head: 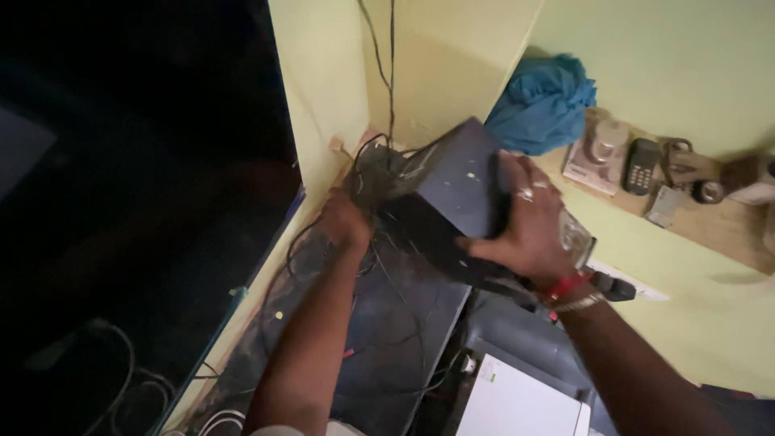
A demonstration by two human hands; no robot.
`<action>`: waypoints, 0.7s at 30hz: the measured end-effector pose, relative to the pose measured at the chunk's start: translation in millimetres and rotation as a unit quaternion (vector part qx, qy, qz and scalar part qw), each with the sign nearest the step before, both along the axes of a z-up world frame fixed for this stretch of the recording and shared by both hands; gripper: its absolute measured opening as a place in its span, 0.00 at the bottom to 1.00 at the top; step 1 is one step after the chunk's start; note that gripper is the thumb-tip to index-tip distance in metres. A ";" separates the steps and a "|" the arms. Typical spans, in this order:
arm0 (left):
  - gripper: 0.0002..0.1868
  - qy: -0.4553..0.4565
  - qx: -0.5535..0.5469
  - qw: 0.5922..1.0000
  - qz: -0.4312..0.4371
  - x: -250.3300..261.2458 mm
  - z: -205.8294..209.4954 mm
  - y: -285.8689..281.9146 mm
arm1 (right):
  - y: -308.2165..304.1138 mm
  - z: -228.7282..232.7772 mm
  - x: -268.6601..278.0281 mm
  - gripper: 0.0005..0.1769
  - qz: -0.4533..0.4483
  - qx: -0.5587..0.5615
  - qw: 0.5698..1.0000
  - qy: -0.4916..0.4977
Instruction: The person untangles and connects wires to the back of a black subwoofer speaker.
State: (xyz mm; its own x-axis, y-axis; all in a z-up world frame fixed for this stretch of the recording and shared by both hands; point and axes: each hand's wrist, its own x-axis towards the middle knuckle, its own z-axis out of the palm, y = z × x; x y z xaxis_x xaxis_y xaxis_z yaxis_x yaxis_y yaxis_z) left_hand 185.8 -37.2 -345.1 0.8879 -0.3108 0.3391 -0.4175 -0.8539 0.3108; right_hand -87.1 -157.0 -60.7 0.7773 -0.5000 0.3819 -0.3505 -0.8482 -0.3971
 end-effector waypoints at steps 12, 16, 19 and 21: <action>0.24 0.129 -0.211 0.968 0.046 2.8 30.3 9.1 | 3.3 0.4 4.9 0.69 0.017 -0.007 1.000 0.001; 0.40 0.057 -0.345 0.935 -0.060 -3.4 51.2 12.2 | 2.6 -4.0 0.3 0.68 0.023 0.002 1.000 -0.011; 0.31 0.094 -0.285 0.934 -0.194 -2.0 63.8 18.4 | -0.9 -3.7 -2.4 0.66 0.031 0.011 0.999 -0.039; 0.29 0.204 -0.187 0.946 -0.171 7.0 64.1 10.0 | 0.6 -6.2 -8.9 0.66 0.010 -0.001 0.999 -0.032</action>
State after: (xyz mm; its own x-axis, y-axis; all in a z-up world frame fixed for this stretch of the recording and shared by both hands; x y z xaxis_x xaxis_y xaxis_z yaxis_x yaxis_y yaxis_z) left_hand 192.8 -27.2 -281.0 0.8375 -0.5299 0.1331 -0.4298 -0.4886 0.7593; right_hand -96.0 -156.4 -66.9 0.7611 -0.4841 0.4317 -0.3084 -0.8556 -0.4157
